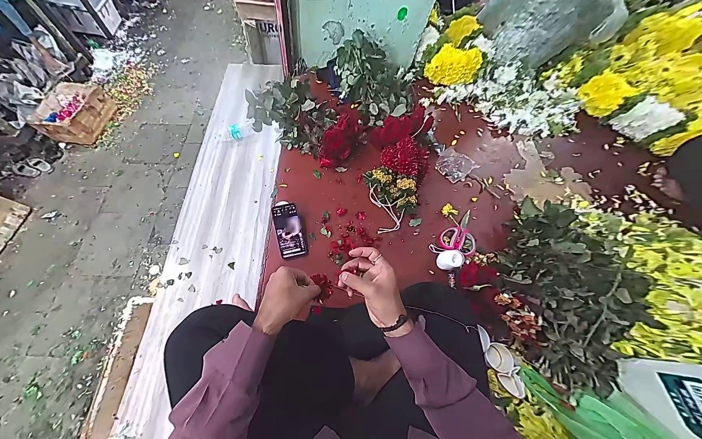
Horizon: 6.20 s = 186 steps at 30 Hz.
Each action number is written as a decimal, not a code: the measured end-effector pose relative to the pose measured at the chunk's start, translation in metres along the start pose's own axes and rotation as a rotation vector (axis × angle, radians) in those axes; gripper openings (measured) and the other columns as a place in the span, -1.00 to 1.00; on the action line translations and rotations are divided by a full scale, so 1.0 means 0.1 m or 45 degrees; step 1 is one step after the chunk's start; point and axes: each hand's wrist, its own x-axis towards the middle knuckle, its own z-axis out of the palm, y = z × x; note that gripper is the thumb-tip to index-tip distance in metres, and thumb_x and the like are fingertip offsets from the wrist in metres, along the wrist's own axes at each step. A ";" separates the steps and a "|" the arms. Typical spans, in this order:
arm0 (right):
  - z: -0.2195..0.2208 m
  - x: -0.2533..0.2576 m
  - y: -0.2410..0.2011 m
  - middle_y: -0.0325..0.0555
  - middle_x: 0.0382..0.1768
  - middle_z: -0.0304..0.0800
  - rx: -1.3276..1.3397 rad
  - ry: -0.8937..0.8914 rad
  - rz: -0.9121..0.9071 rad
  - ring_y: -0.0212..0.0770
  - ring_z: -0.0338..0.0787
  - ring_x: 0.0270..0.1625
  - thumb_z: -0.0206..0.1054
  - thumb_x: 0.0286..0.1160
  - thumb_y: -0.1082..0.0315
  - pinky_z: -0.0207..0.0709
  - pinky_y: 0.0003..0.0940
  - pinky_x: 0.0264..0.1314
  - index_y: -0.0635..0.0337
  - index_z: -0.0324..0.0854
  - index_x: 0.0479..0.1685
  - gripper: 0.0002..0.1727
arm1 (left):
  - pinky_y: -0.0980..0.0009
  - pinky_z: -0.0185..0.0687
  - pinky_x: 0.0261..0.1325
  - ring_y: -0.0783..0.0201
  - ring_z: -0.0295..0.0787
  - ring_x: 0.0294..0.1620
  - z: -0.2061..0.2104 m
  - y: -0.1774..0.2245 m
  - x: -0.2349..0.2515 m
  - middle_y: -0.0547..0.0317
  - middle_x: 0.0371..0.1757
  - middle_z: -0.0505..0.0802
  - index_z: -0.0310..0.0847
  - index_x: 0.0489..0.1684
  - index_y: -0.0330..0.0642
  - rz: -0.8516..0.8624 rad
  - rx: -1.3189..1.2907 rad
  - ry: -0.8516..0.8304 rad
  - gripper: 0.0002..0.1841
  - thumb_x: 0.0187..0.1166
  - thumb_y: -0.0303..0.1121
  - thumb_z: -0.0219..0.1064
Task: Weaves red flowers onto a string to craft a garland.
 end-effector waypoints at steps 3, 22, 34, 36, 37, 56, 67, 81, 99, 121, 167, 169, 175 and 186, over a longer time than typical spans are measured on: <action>0.08 -0.12 0.04 0.21 -0.26 0.87 -0.033 -0.034 0.133 0.00 0.85 -0.43 0.60 0.14 0.63 0.70 -0.27 -0.56 0.46 0.38 0.42 -0.27 | 0.18 0.72 -0.25 0.41 0.78 -0.43 0.01 0.01 -0.01 0.37 -0.47 0.88 0.90 -0.43 0.03 0.020 -0.133 -0.051 -0.83 0.39 -0.13 0.53; -0.35 0.11 0.17 -0.05 0.53 0.59 -0.612 -0.499 0.279 -0.16 0.73 0.39 0.79 -0.11 0.18 0.70 -0.18 0.40 0.07 0.05 0.86 0.31 | 0.21 0.70 -0.24 0.39 0.77 -0.43 -0.04 0.03 -0.01 0.31 -0.48 0.88 0.89 -0.46 -0.03 -0.024 -0.230 -0.109 -0.84 0.29 -0.17 0.63; -0.29 0.02 -0.11 -0.20 -0.26 0.87 -0.478 -0.773 -0.084 -0.43 0.80 -0.22 0.50 0.46 0.32 0.72 -0.47 -0.12 0.22 0.86 -0.23 -0.86 | 0.01 0.68 -0.29 0.22 0.74 -0.49 -0.06 0.00 -0.02 0.22 -0.56 0.81 0.79 -0.59 -0.08 -0.089 -0.067 -0.071 -0.78 0.25 -0.15 0.58; -0.26 0.10 -0.04 -0.18 -0.24 0.87 -0.403 -0.739 -0.153 -0.40 0.79 -0.16 0.49 0.48 0.35 0.71 -0.44 -0.04 0.25 0.86 -0.22 -0.87 | -0.01 0.80 -0.23 0.22 0.84 -0.41 -0.08 0.04 -0.08 0.20 -0.46 0.90 0.88 -0.42 -0.09 0.215 0.034 -0.486 -0.84 0.32 -0.21 0.60; -0.28 0.15 0.03 -0.17 -0.22 0.88 -0.369 -0.743 -0.124 -0.38 0.80 -0.12 0.48 0.49 0.35 0.70 -0.41 0.03 0.26 0.87 -0.21 -0.86 | 0.22 0.72 -0.33 0.36 0.77 -0.46 -0.09 0.06 -0.10 0.26 -0.47 0.88 0.88 -0.40 -0.11 0.417 -0.096 -0.676 -0.86 0.36 -0.26 0.61; -0.92 0.78 0.13 -0.24 -0.02 0.92 -1.061 -0.500 0.281 -0.35 0.85 -0.01 0.27 0.65 0.30 0.71 -0.30 0.12 0.04 0.86 0.03 -0.76 | 0.37 0.54 -0.42 0.49 0.61 -0.57 -0.17 -0.03 -0.02 0.38 -0.59 0.79 0.86 -0.55 -0.02 0.125 -0.255 -0.387 -0.80 0.29 -0.14 0.64; -0.88 1.38 0.71 -0.16 0.30 0.81 -1.638 -0.138 0.171 0.04 0.71 0.39 0.63 0.27 0.14 0.54 0.29 0.44 -0.06 0.84 0.18 -0.58 | 0.26 0.45 -0.51 0.40 0.54 -0.64 -0.16 -0.03 -0.02 0.35 -0.66 0.71 0.77 -0.63 0.01 -0.015 -0.171 -0.299 -0.75 0.26 -0.09 0.61; -0.82 1.43 0.93 -0.43 0.51 0.65 -2.078 -0.537 0.178 0.00 0.46 0.65 0.48 0.24 0.34 0.38 0.34 0.49 -0.20 0.84 0.19 -0.56 | 0.30 0.50 -0.53 0.39 0.56 -0.67 -0.08 0.07 -0.04 0.31 -0.64 0.74 0.81 -0.56 -0.01 -0.033 -0.172 -0.338 -0.77 0.31 -0.11 0.62; -0.61 0.80 0.25 0.06 -0.22 0.91 -0.473 0.164 0.301 -0.14 0.85 -0.41 0.60 0.23 0.54 0.74 -0.29 -0.41 0.28 0.75 0.12 -0.60 | 0.25 0.50 -0.48 0.38 0.57 -0.63 -0.07 0.00 -0.04 0.33 -0.64 0.74 0.81 -0.56 -0.02 -0.008 -0.113 -0.305 -0.76 0.29 -0.10 0.63; -0.59 0.58 0.18 0.07 -0.17 0.94 -0.387 -0.009 0.068 -0.09 0.91 -0.23 0.42 0.16 0.67 0.84 -0.15 -0.07 0.29 0.85 -0.03 -0.66 | 0.19 0.48 -0.46 0.36 0.55 -0.62 -0.02 -0.05 0.01 0.33 -0.66 0.71 0.75 -0.67 0.00 -0.009 -0.077 -0.251 -0.74 0.22 -0.10 0.63; -0.41 0.11 -0.08 -0.23 -0.29 0.84 -0.481 -0.887 -0.067 -0.43 0.77 -0.19 0.50 0.46 0.27 0.68 -0.47 -0.10 0.21 0.85 -0.27 -0.83 | -0.11 0.64 -0.27 0.11 0.72 -0.44 -0.08 0.02 0.00 0.14 -0.53 0.77 0.75 -0.55 -0.10 -0.096 0.100 -0.161 -0.75 0.27 -0.12 0.52; -0.34 0.16 -0.01 -0.16 -0.23 0.86 -0.366 -0.834 -0.129 -0.36 0.80 -0.10 0.48 0.50 0.33 0.71 -0.39 0.06 0.27 0.85 -0.23 -0.84 | 0.02 0.75 -0.28 0.21 0.80 -0.44 -0.11 0.06 -0.07 0.18 -0.48 0.86 0.84 -0.44 -0.12 0.233 0.107 -0.564 -0.81 0.33 -0.19 0.57; -0.18 0.05 0.23 -0.18 -0.28 0.94 -0.230 -0.826 0.033 -0.44 0.81 -0.34 0.50 0.48 0.39 0.72 -0.46 -0.23 0.28 0.87 -0.17 -0.86 | 0.26 0.81 -0.06 0.26 0.85 -0.25 -0.13 0.12 -0.05 0.11 -0.30 0.92 0.86 -0.28 -0.26 0.423 -0.703 0.047 -0.88 0.51 -0.38 0.52; -0.79 0.32 -0.13 -0.25 -0.38 0.86 -0.411 -0.628 0.219 -0.52 0.65 -0.43 0.45 0.51 0.36 0.53 -0.55 -0.36 0.25 0.86 -0.20 -0.85 | 0.25 0.66 -0.29 0.42 0.71 -0.47 -0.09 0.02 0.00 0.34 -0.47 0.86 0.89 -0.40 -0.02 0.087 -0.082 -0.353 -0.83 0.33 -0.16 0.64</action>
